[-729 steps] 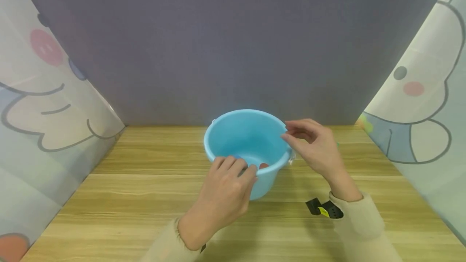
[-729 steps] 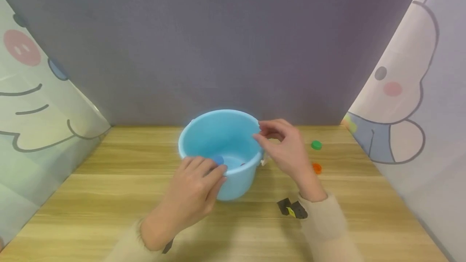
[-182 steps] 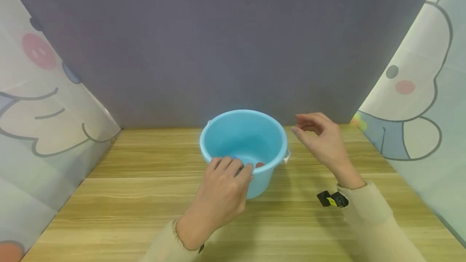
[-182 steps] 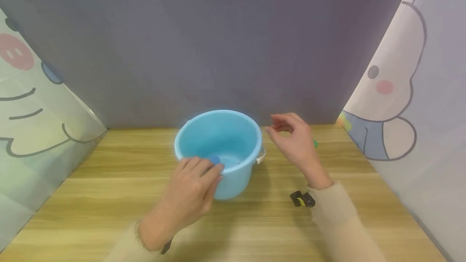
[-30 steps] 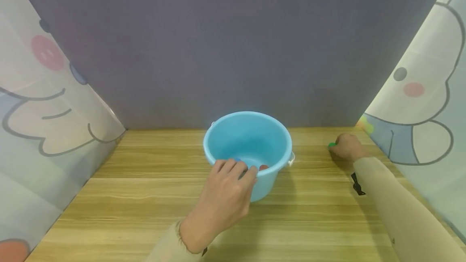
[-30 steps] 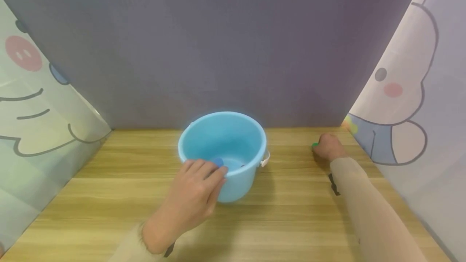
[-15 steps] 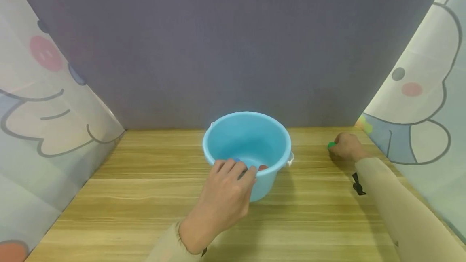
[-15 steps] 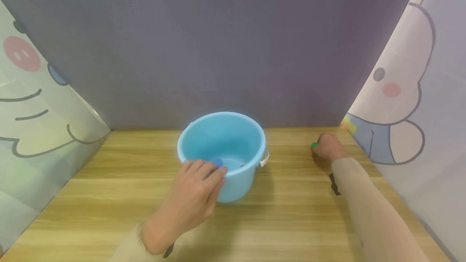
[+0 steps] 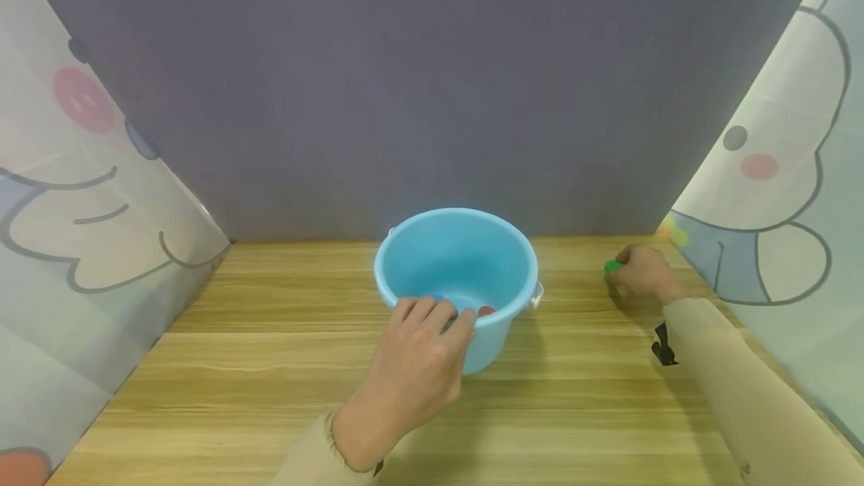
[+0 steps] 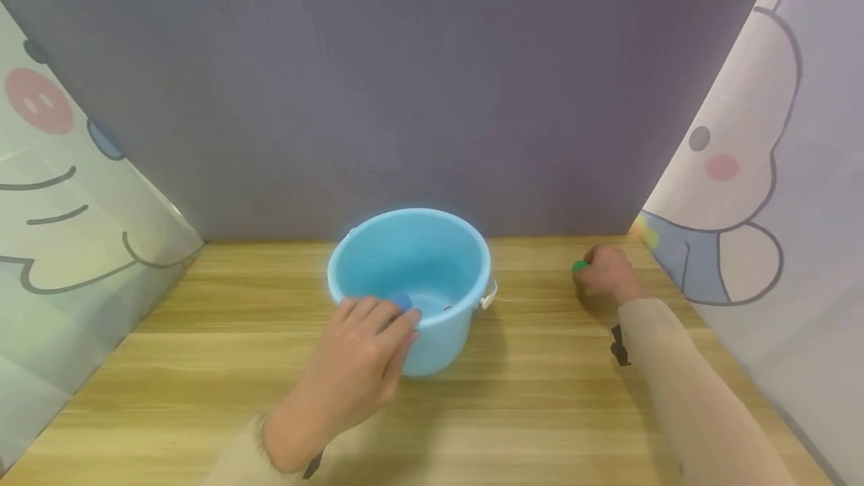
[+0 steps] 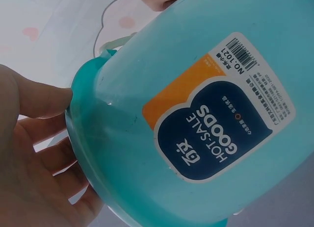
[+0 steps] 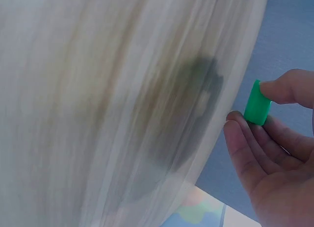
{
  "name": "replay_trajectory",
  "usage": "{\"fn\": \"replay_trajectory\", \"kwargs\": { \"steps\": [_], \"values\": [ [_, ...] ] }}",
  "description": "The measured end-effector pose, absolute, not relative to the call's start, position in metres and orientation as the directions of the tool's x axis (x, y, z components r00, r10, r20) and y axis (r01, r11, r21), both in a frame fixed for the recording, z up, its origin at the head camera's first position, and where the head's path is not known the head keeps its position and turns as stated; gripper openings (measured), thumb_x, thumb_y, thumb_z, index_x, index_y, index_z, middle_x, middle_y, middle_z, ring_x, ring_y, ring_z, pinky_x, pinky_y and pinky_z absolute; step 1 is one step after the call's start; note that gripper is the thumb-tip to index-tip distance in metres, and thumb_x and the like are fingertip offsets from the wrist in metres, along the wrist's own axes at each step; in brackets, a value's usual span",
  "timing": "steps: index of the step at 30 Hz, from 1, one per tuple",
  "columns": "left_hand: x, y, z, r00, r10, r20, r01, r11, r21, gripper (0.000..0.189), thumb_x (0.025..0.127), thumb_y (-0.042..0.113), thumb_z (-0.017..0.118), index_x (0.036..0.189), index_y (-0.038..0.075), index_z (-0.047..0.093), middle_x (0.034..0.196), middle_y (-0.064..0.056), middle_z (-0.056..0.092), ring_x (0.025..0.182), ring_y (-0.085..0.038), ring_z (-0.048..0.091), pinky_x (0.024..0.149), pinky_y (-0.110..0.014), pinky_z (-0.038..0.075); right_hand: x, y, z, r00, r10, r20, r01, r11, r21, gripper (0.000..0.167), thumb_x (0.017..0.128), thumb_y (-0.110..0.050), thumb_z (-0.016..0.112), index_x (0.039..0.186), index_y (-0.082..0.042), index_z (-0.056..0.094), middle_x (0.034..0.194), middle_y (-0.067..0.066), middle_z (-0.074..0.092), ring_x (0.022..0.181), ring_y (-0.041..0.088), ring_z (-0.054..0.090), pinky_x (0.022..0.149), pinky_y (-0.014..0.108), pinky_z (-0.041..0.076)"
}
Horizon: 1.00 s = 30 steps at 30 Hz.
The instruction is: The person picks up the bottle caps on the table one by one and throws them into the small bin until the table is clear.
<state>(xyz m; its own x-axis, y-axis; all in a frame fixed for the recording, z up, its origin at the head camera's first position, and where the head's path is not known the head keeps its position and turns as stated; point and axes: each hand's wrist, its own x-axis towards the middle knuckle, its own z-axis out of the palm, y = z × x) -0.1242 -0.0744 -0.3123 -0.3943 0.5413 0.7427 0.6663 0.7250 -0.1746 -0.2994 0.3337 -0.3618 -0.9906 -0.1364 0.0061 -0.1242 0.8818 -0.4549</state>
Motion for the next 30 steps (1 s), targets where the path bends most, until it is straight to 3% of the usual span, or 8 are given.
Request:
{"fn": "replay_trajectory", "kwargs": {
  "steps": [4,13,21,30],
  "values": [
    [-0.123,-0.074,-0.312,-0.427,0.542,0.724,0.668,0.729,-0.151,0.018,0.095,0.012,0.055,0.101,0.01,0.072,0.082,-0.002,0.061,0.077,-0.022,0.057,0.074,-0.035,0.045,-0.298,0.331,-0.364,-0.992,-0.127,0.02,-0.121,0.868,-0.481,0.055,0.093,-0.024,0.066,0.124,0.021,0.055,0.12,0.039,0.06,0.107,0.055,0.06,0.086,0.062,0.051],
    [-0.124,-0.074,-0.312,-0.372,0.545,0.752,0.661,0.724,-0.197,0.014,0.092,0.012,0.058,0.097,0.01,0.07,0.079,-0.001,0.059,0.074,-0.021,0.056,0.07,-0.034,0.044,-0.295,0.328,-0.369,-0.991,-0.103,0.083,-0.132,0.826,-0.548,0.057,0.098,-0.027,0.064,0.128,0.019,0.053,0.117,0.035,0.063,0.105,0.05,0.063,0.088,0.059,0.052],
    [-0.125,-0.073,-0.313,-0.388,0.541,0.746,0.67,0.722,-0.174,0.014,0.09,0.009,0.06,0.098,0.009,0.071,0.08,-0.002,0.062,0.076,-0.022,0.058,0.071,-0.035,0.045,-0.287,0.321,-0.373,-0.991,-0.084,0.1,-0.129,0.757,-0.641,0.057,0.098,-0.029,0.066,0.131,0.015,0.055,0.123,0.033,0.062,0.108,0.045,0.064,0.091,0.055,0.052],
    [-0.126,-0.074,-0.313,-0.371,0.543,0.753,0.667,0.72,-0.191,0.029,0.098,0.011,0.042,0.096,0.009,0.07,0.079,-0.002,0.06,0.074,-0.022,0.056,0.07,-0.035,0.045,-0.282,0.314,-0.372,-0.997,-0.053,0.056,-0.077,0.642,-0.763,0.06,0.098,-0.03,0.067,0.137,0.013,0.05,0.135,0.034,0.055,0.118,0.044,0.057,0.094,0.047,0.048]
  ]
}}
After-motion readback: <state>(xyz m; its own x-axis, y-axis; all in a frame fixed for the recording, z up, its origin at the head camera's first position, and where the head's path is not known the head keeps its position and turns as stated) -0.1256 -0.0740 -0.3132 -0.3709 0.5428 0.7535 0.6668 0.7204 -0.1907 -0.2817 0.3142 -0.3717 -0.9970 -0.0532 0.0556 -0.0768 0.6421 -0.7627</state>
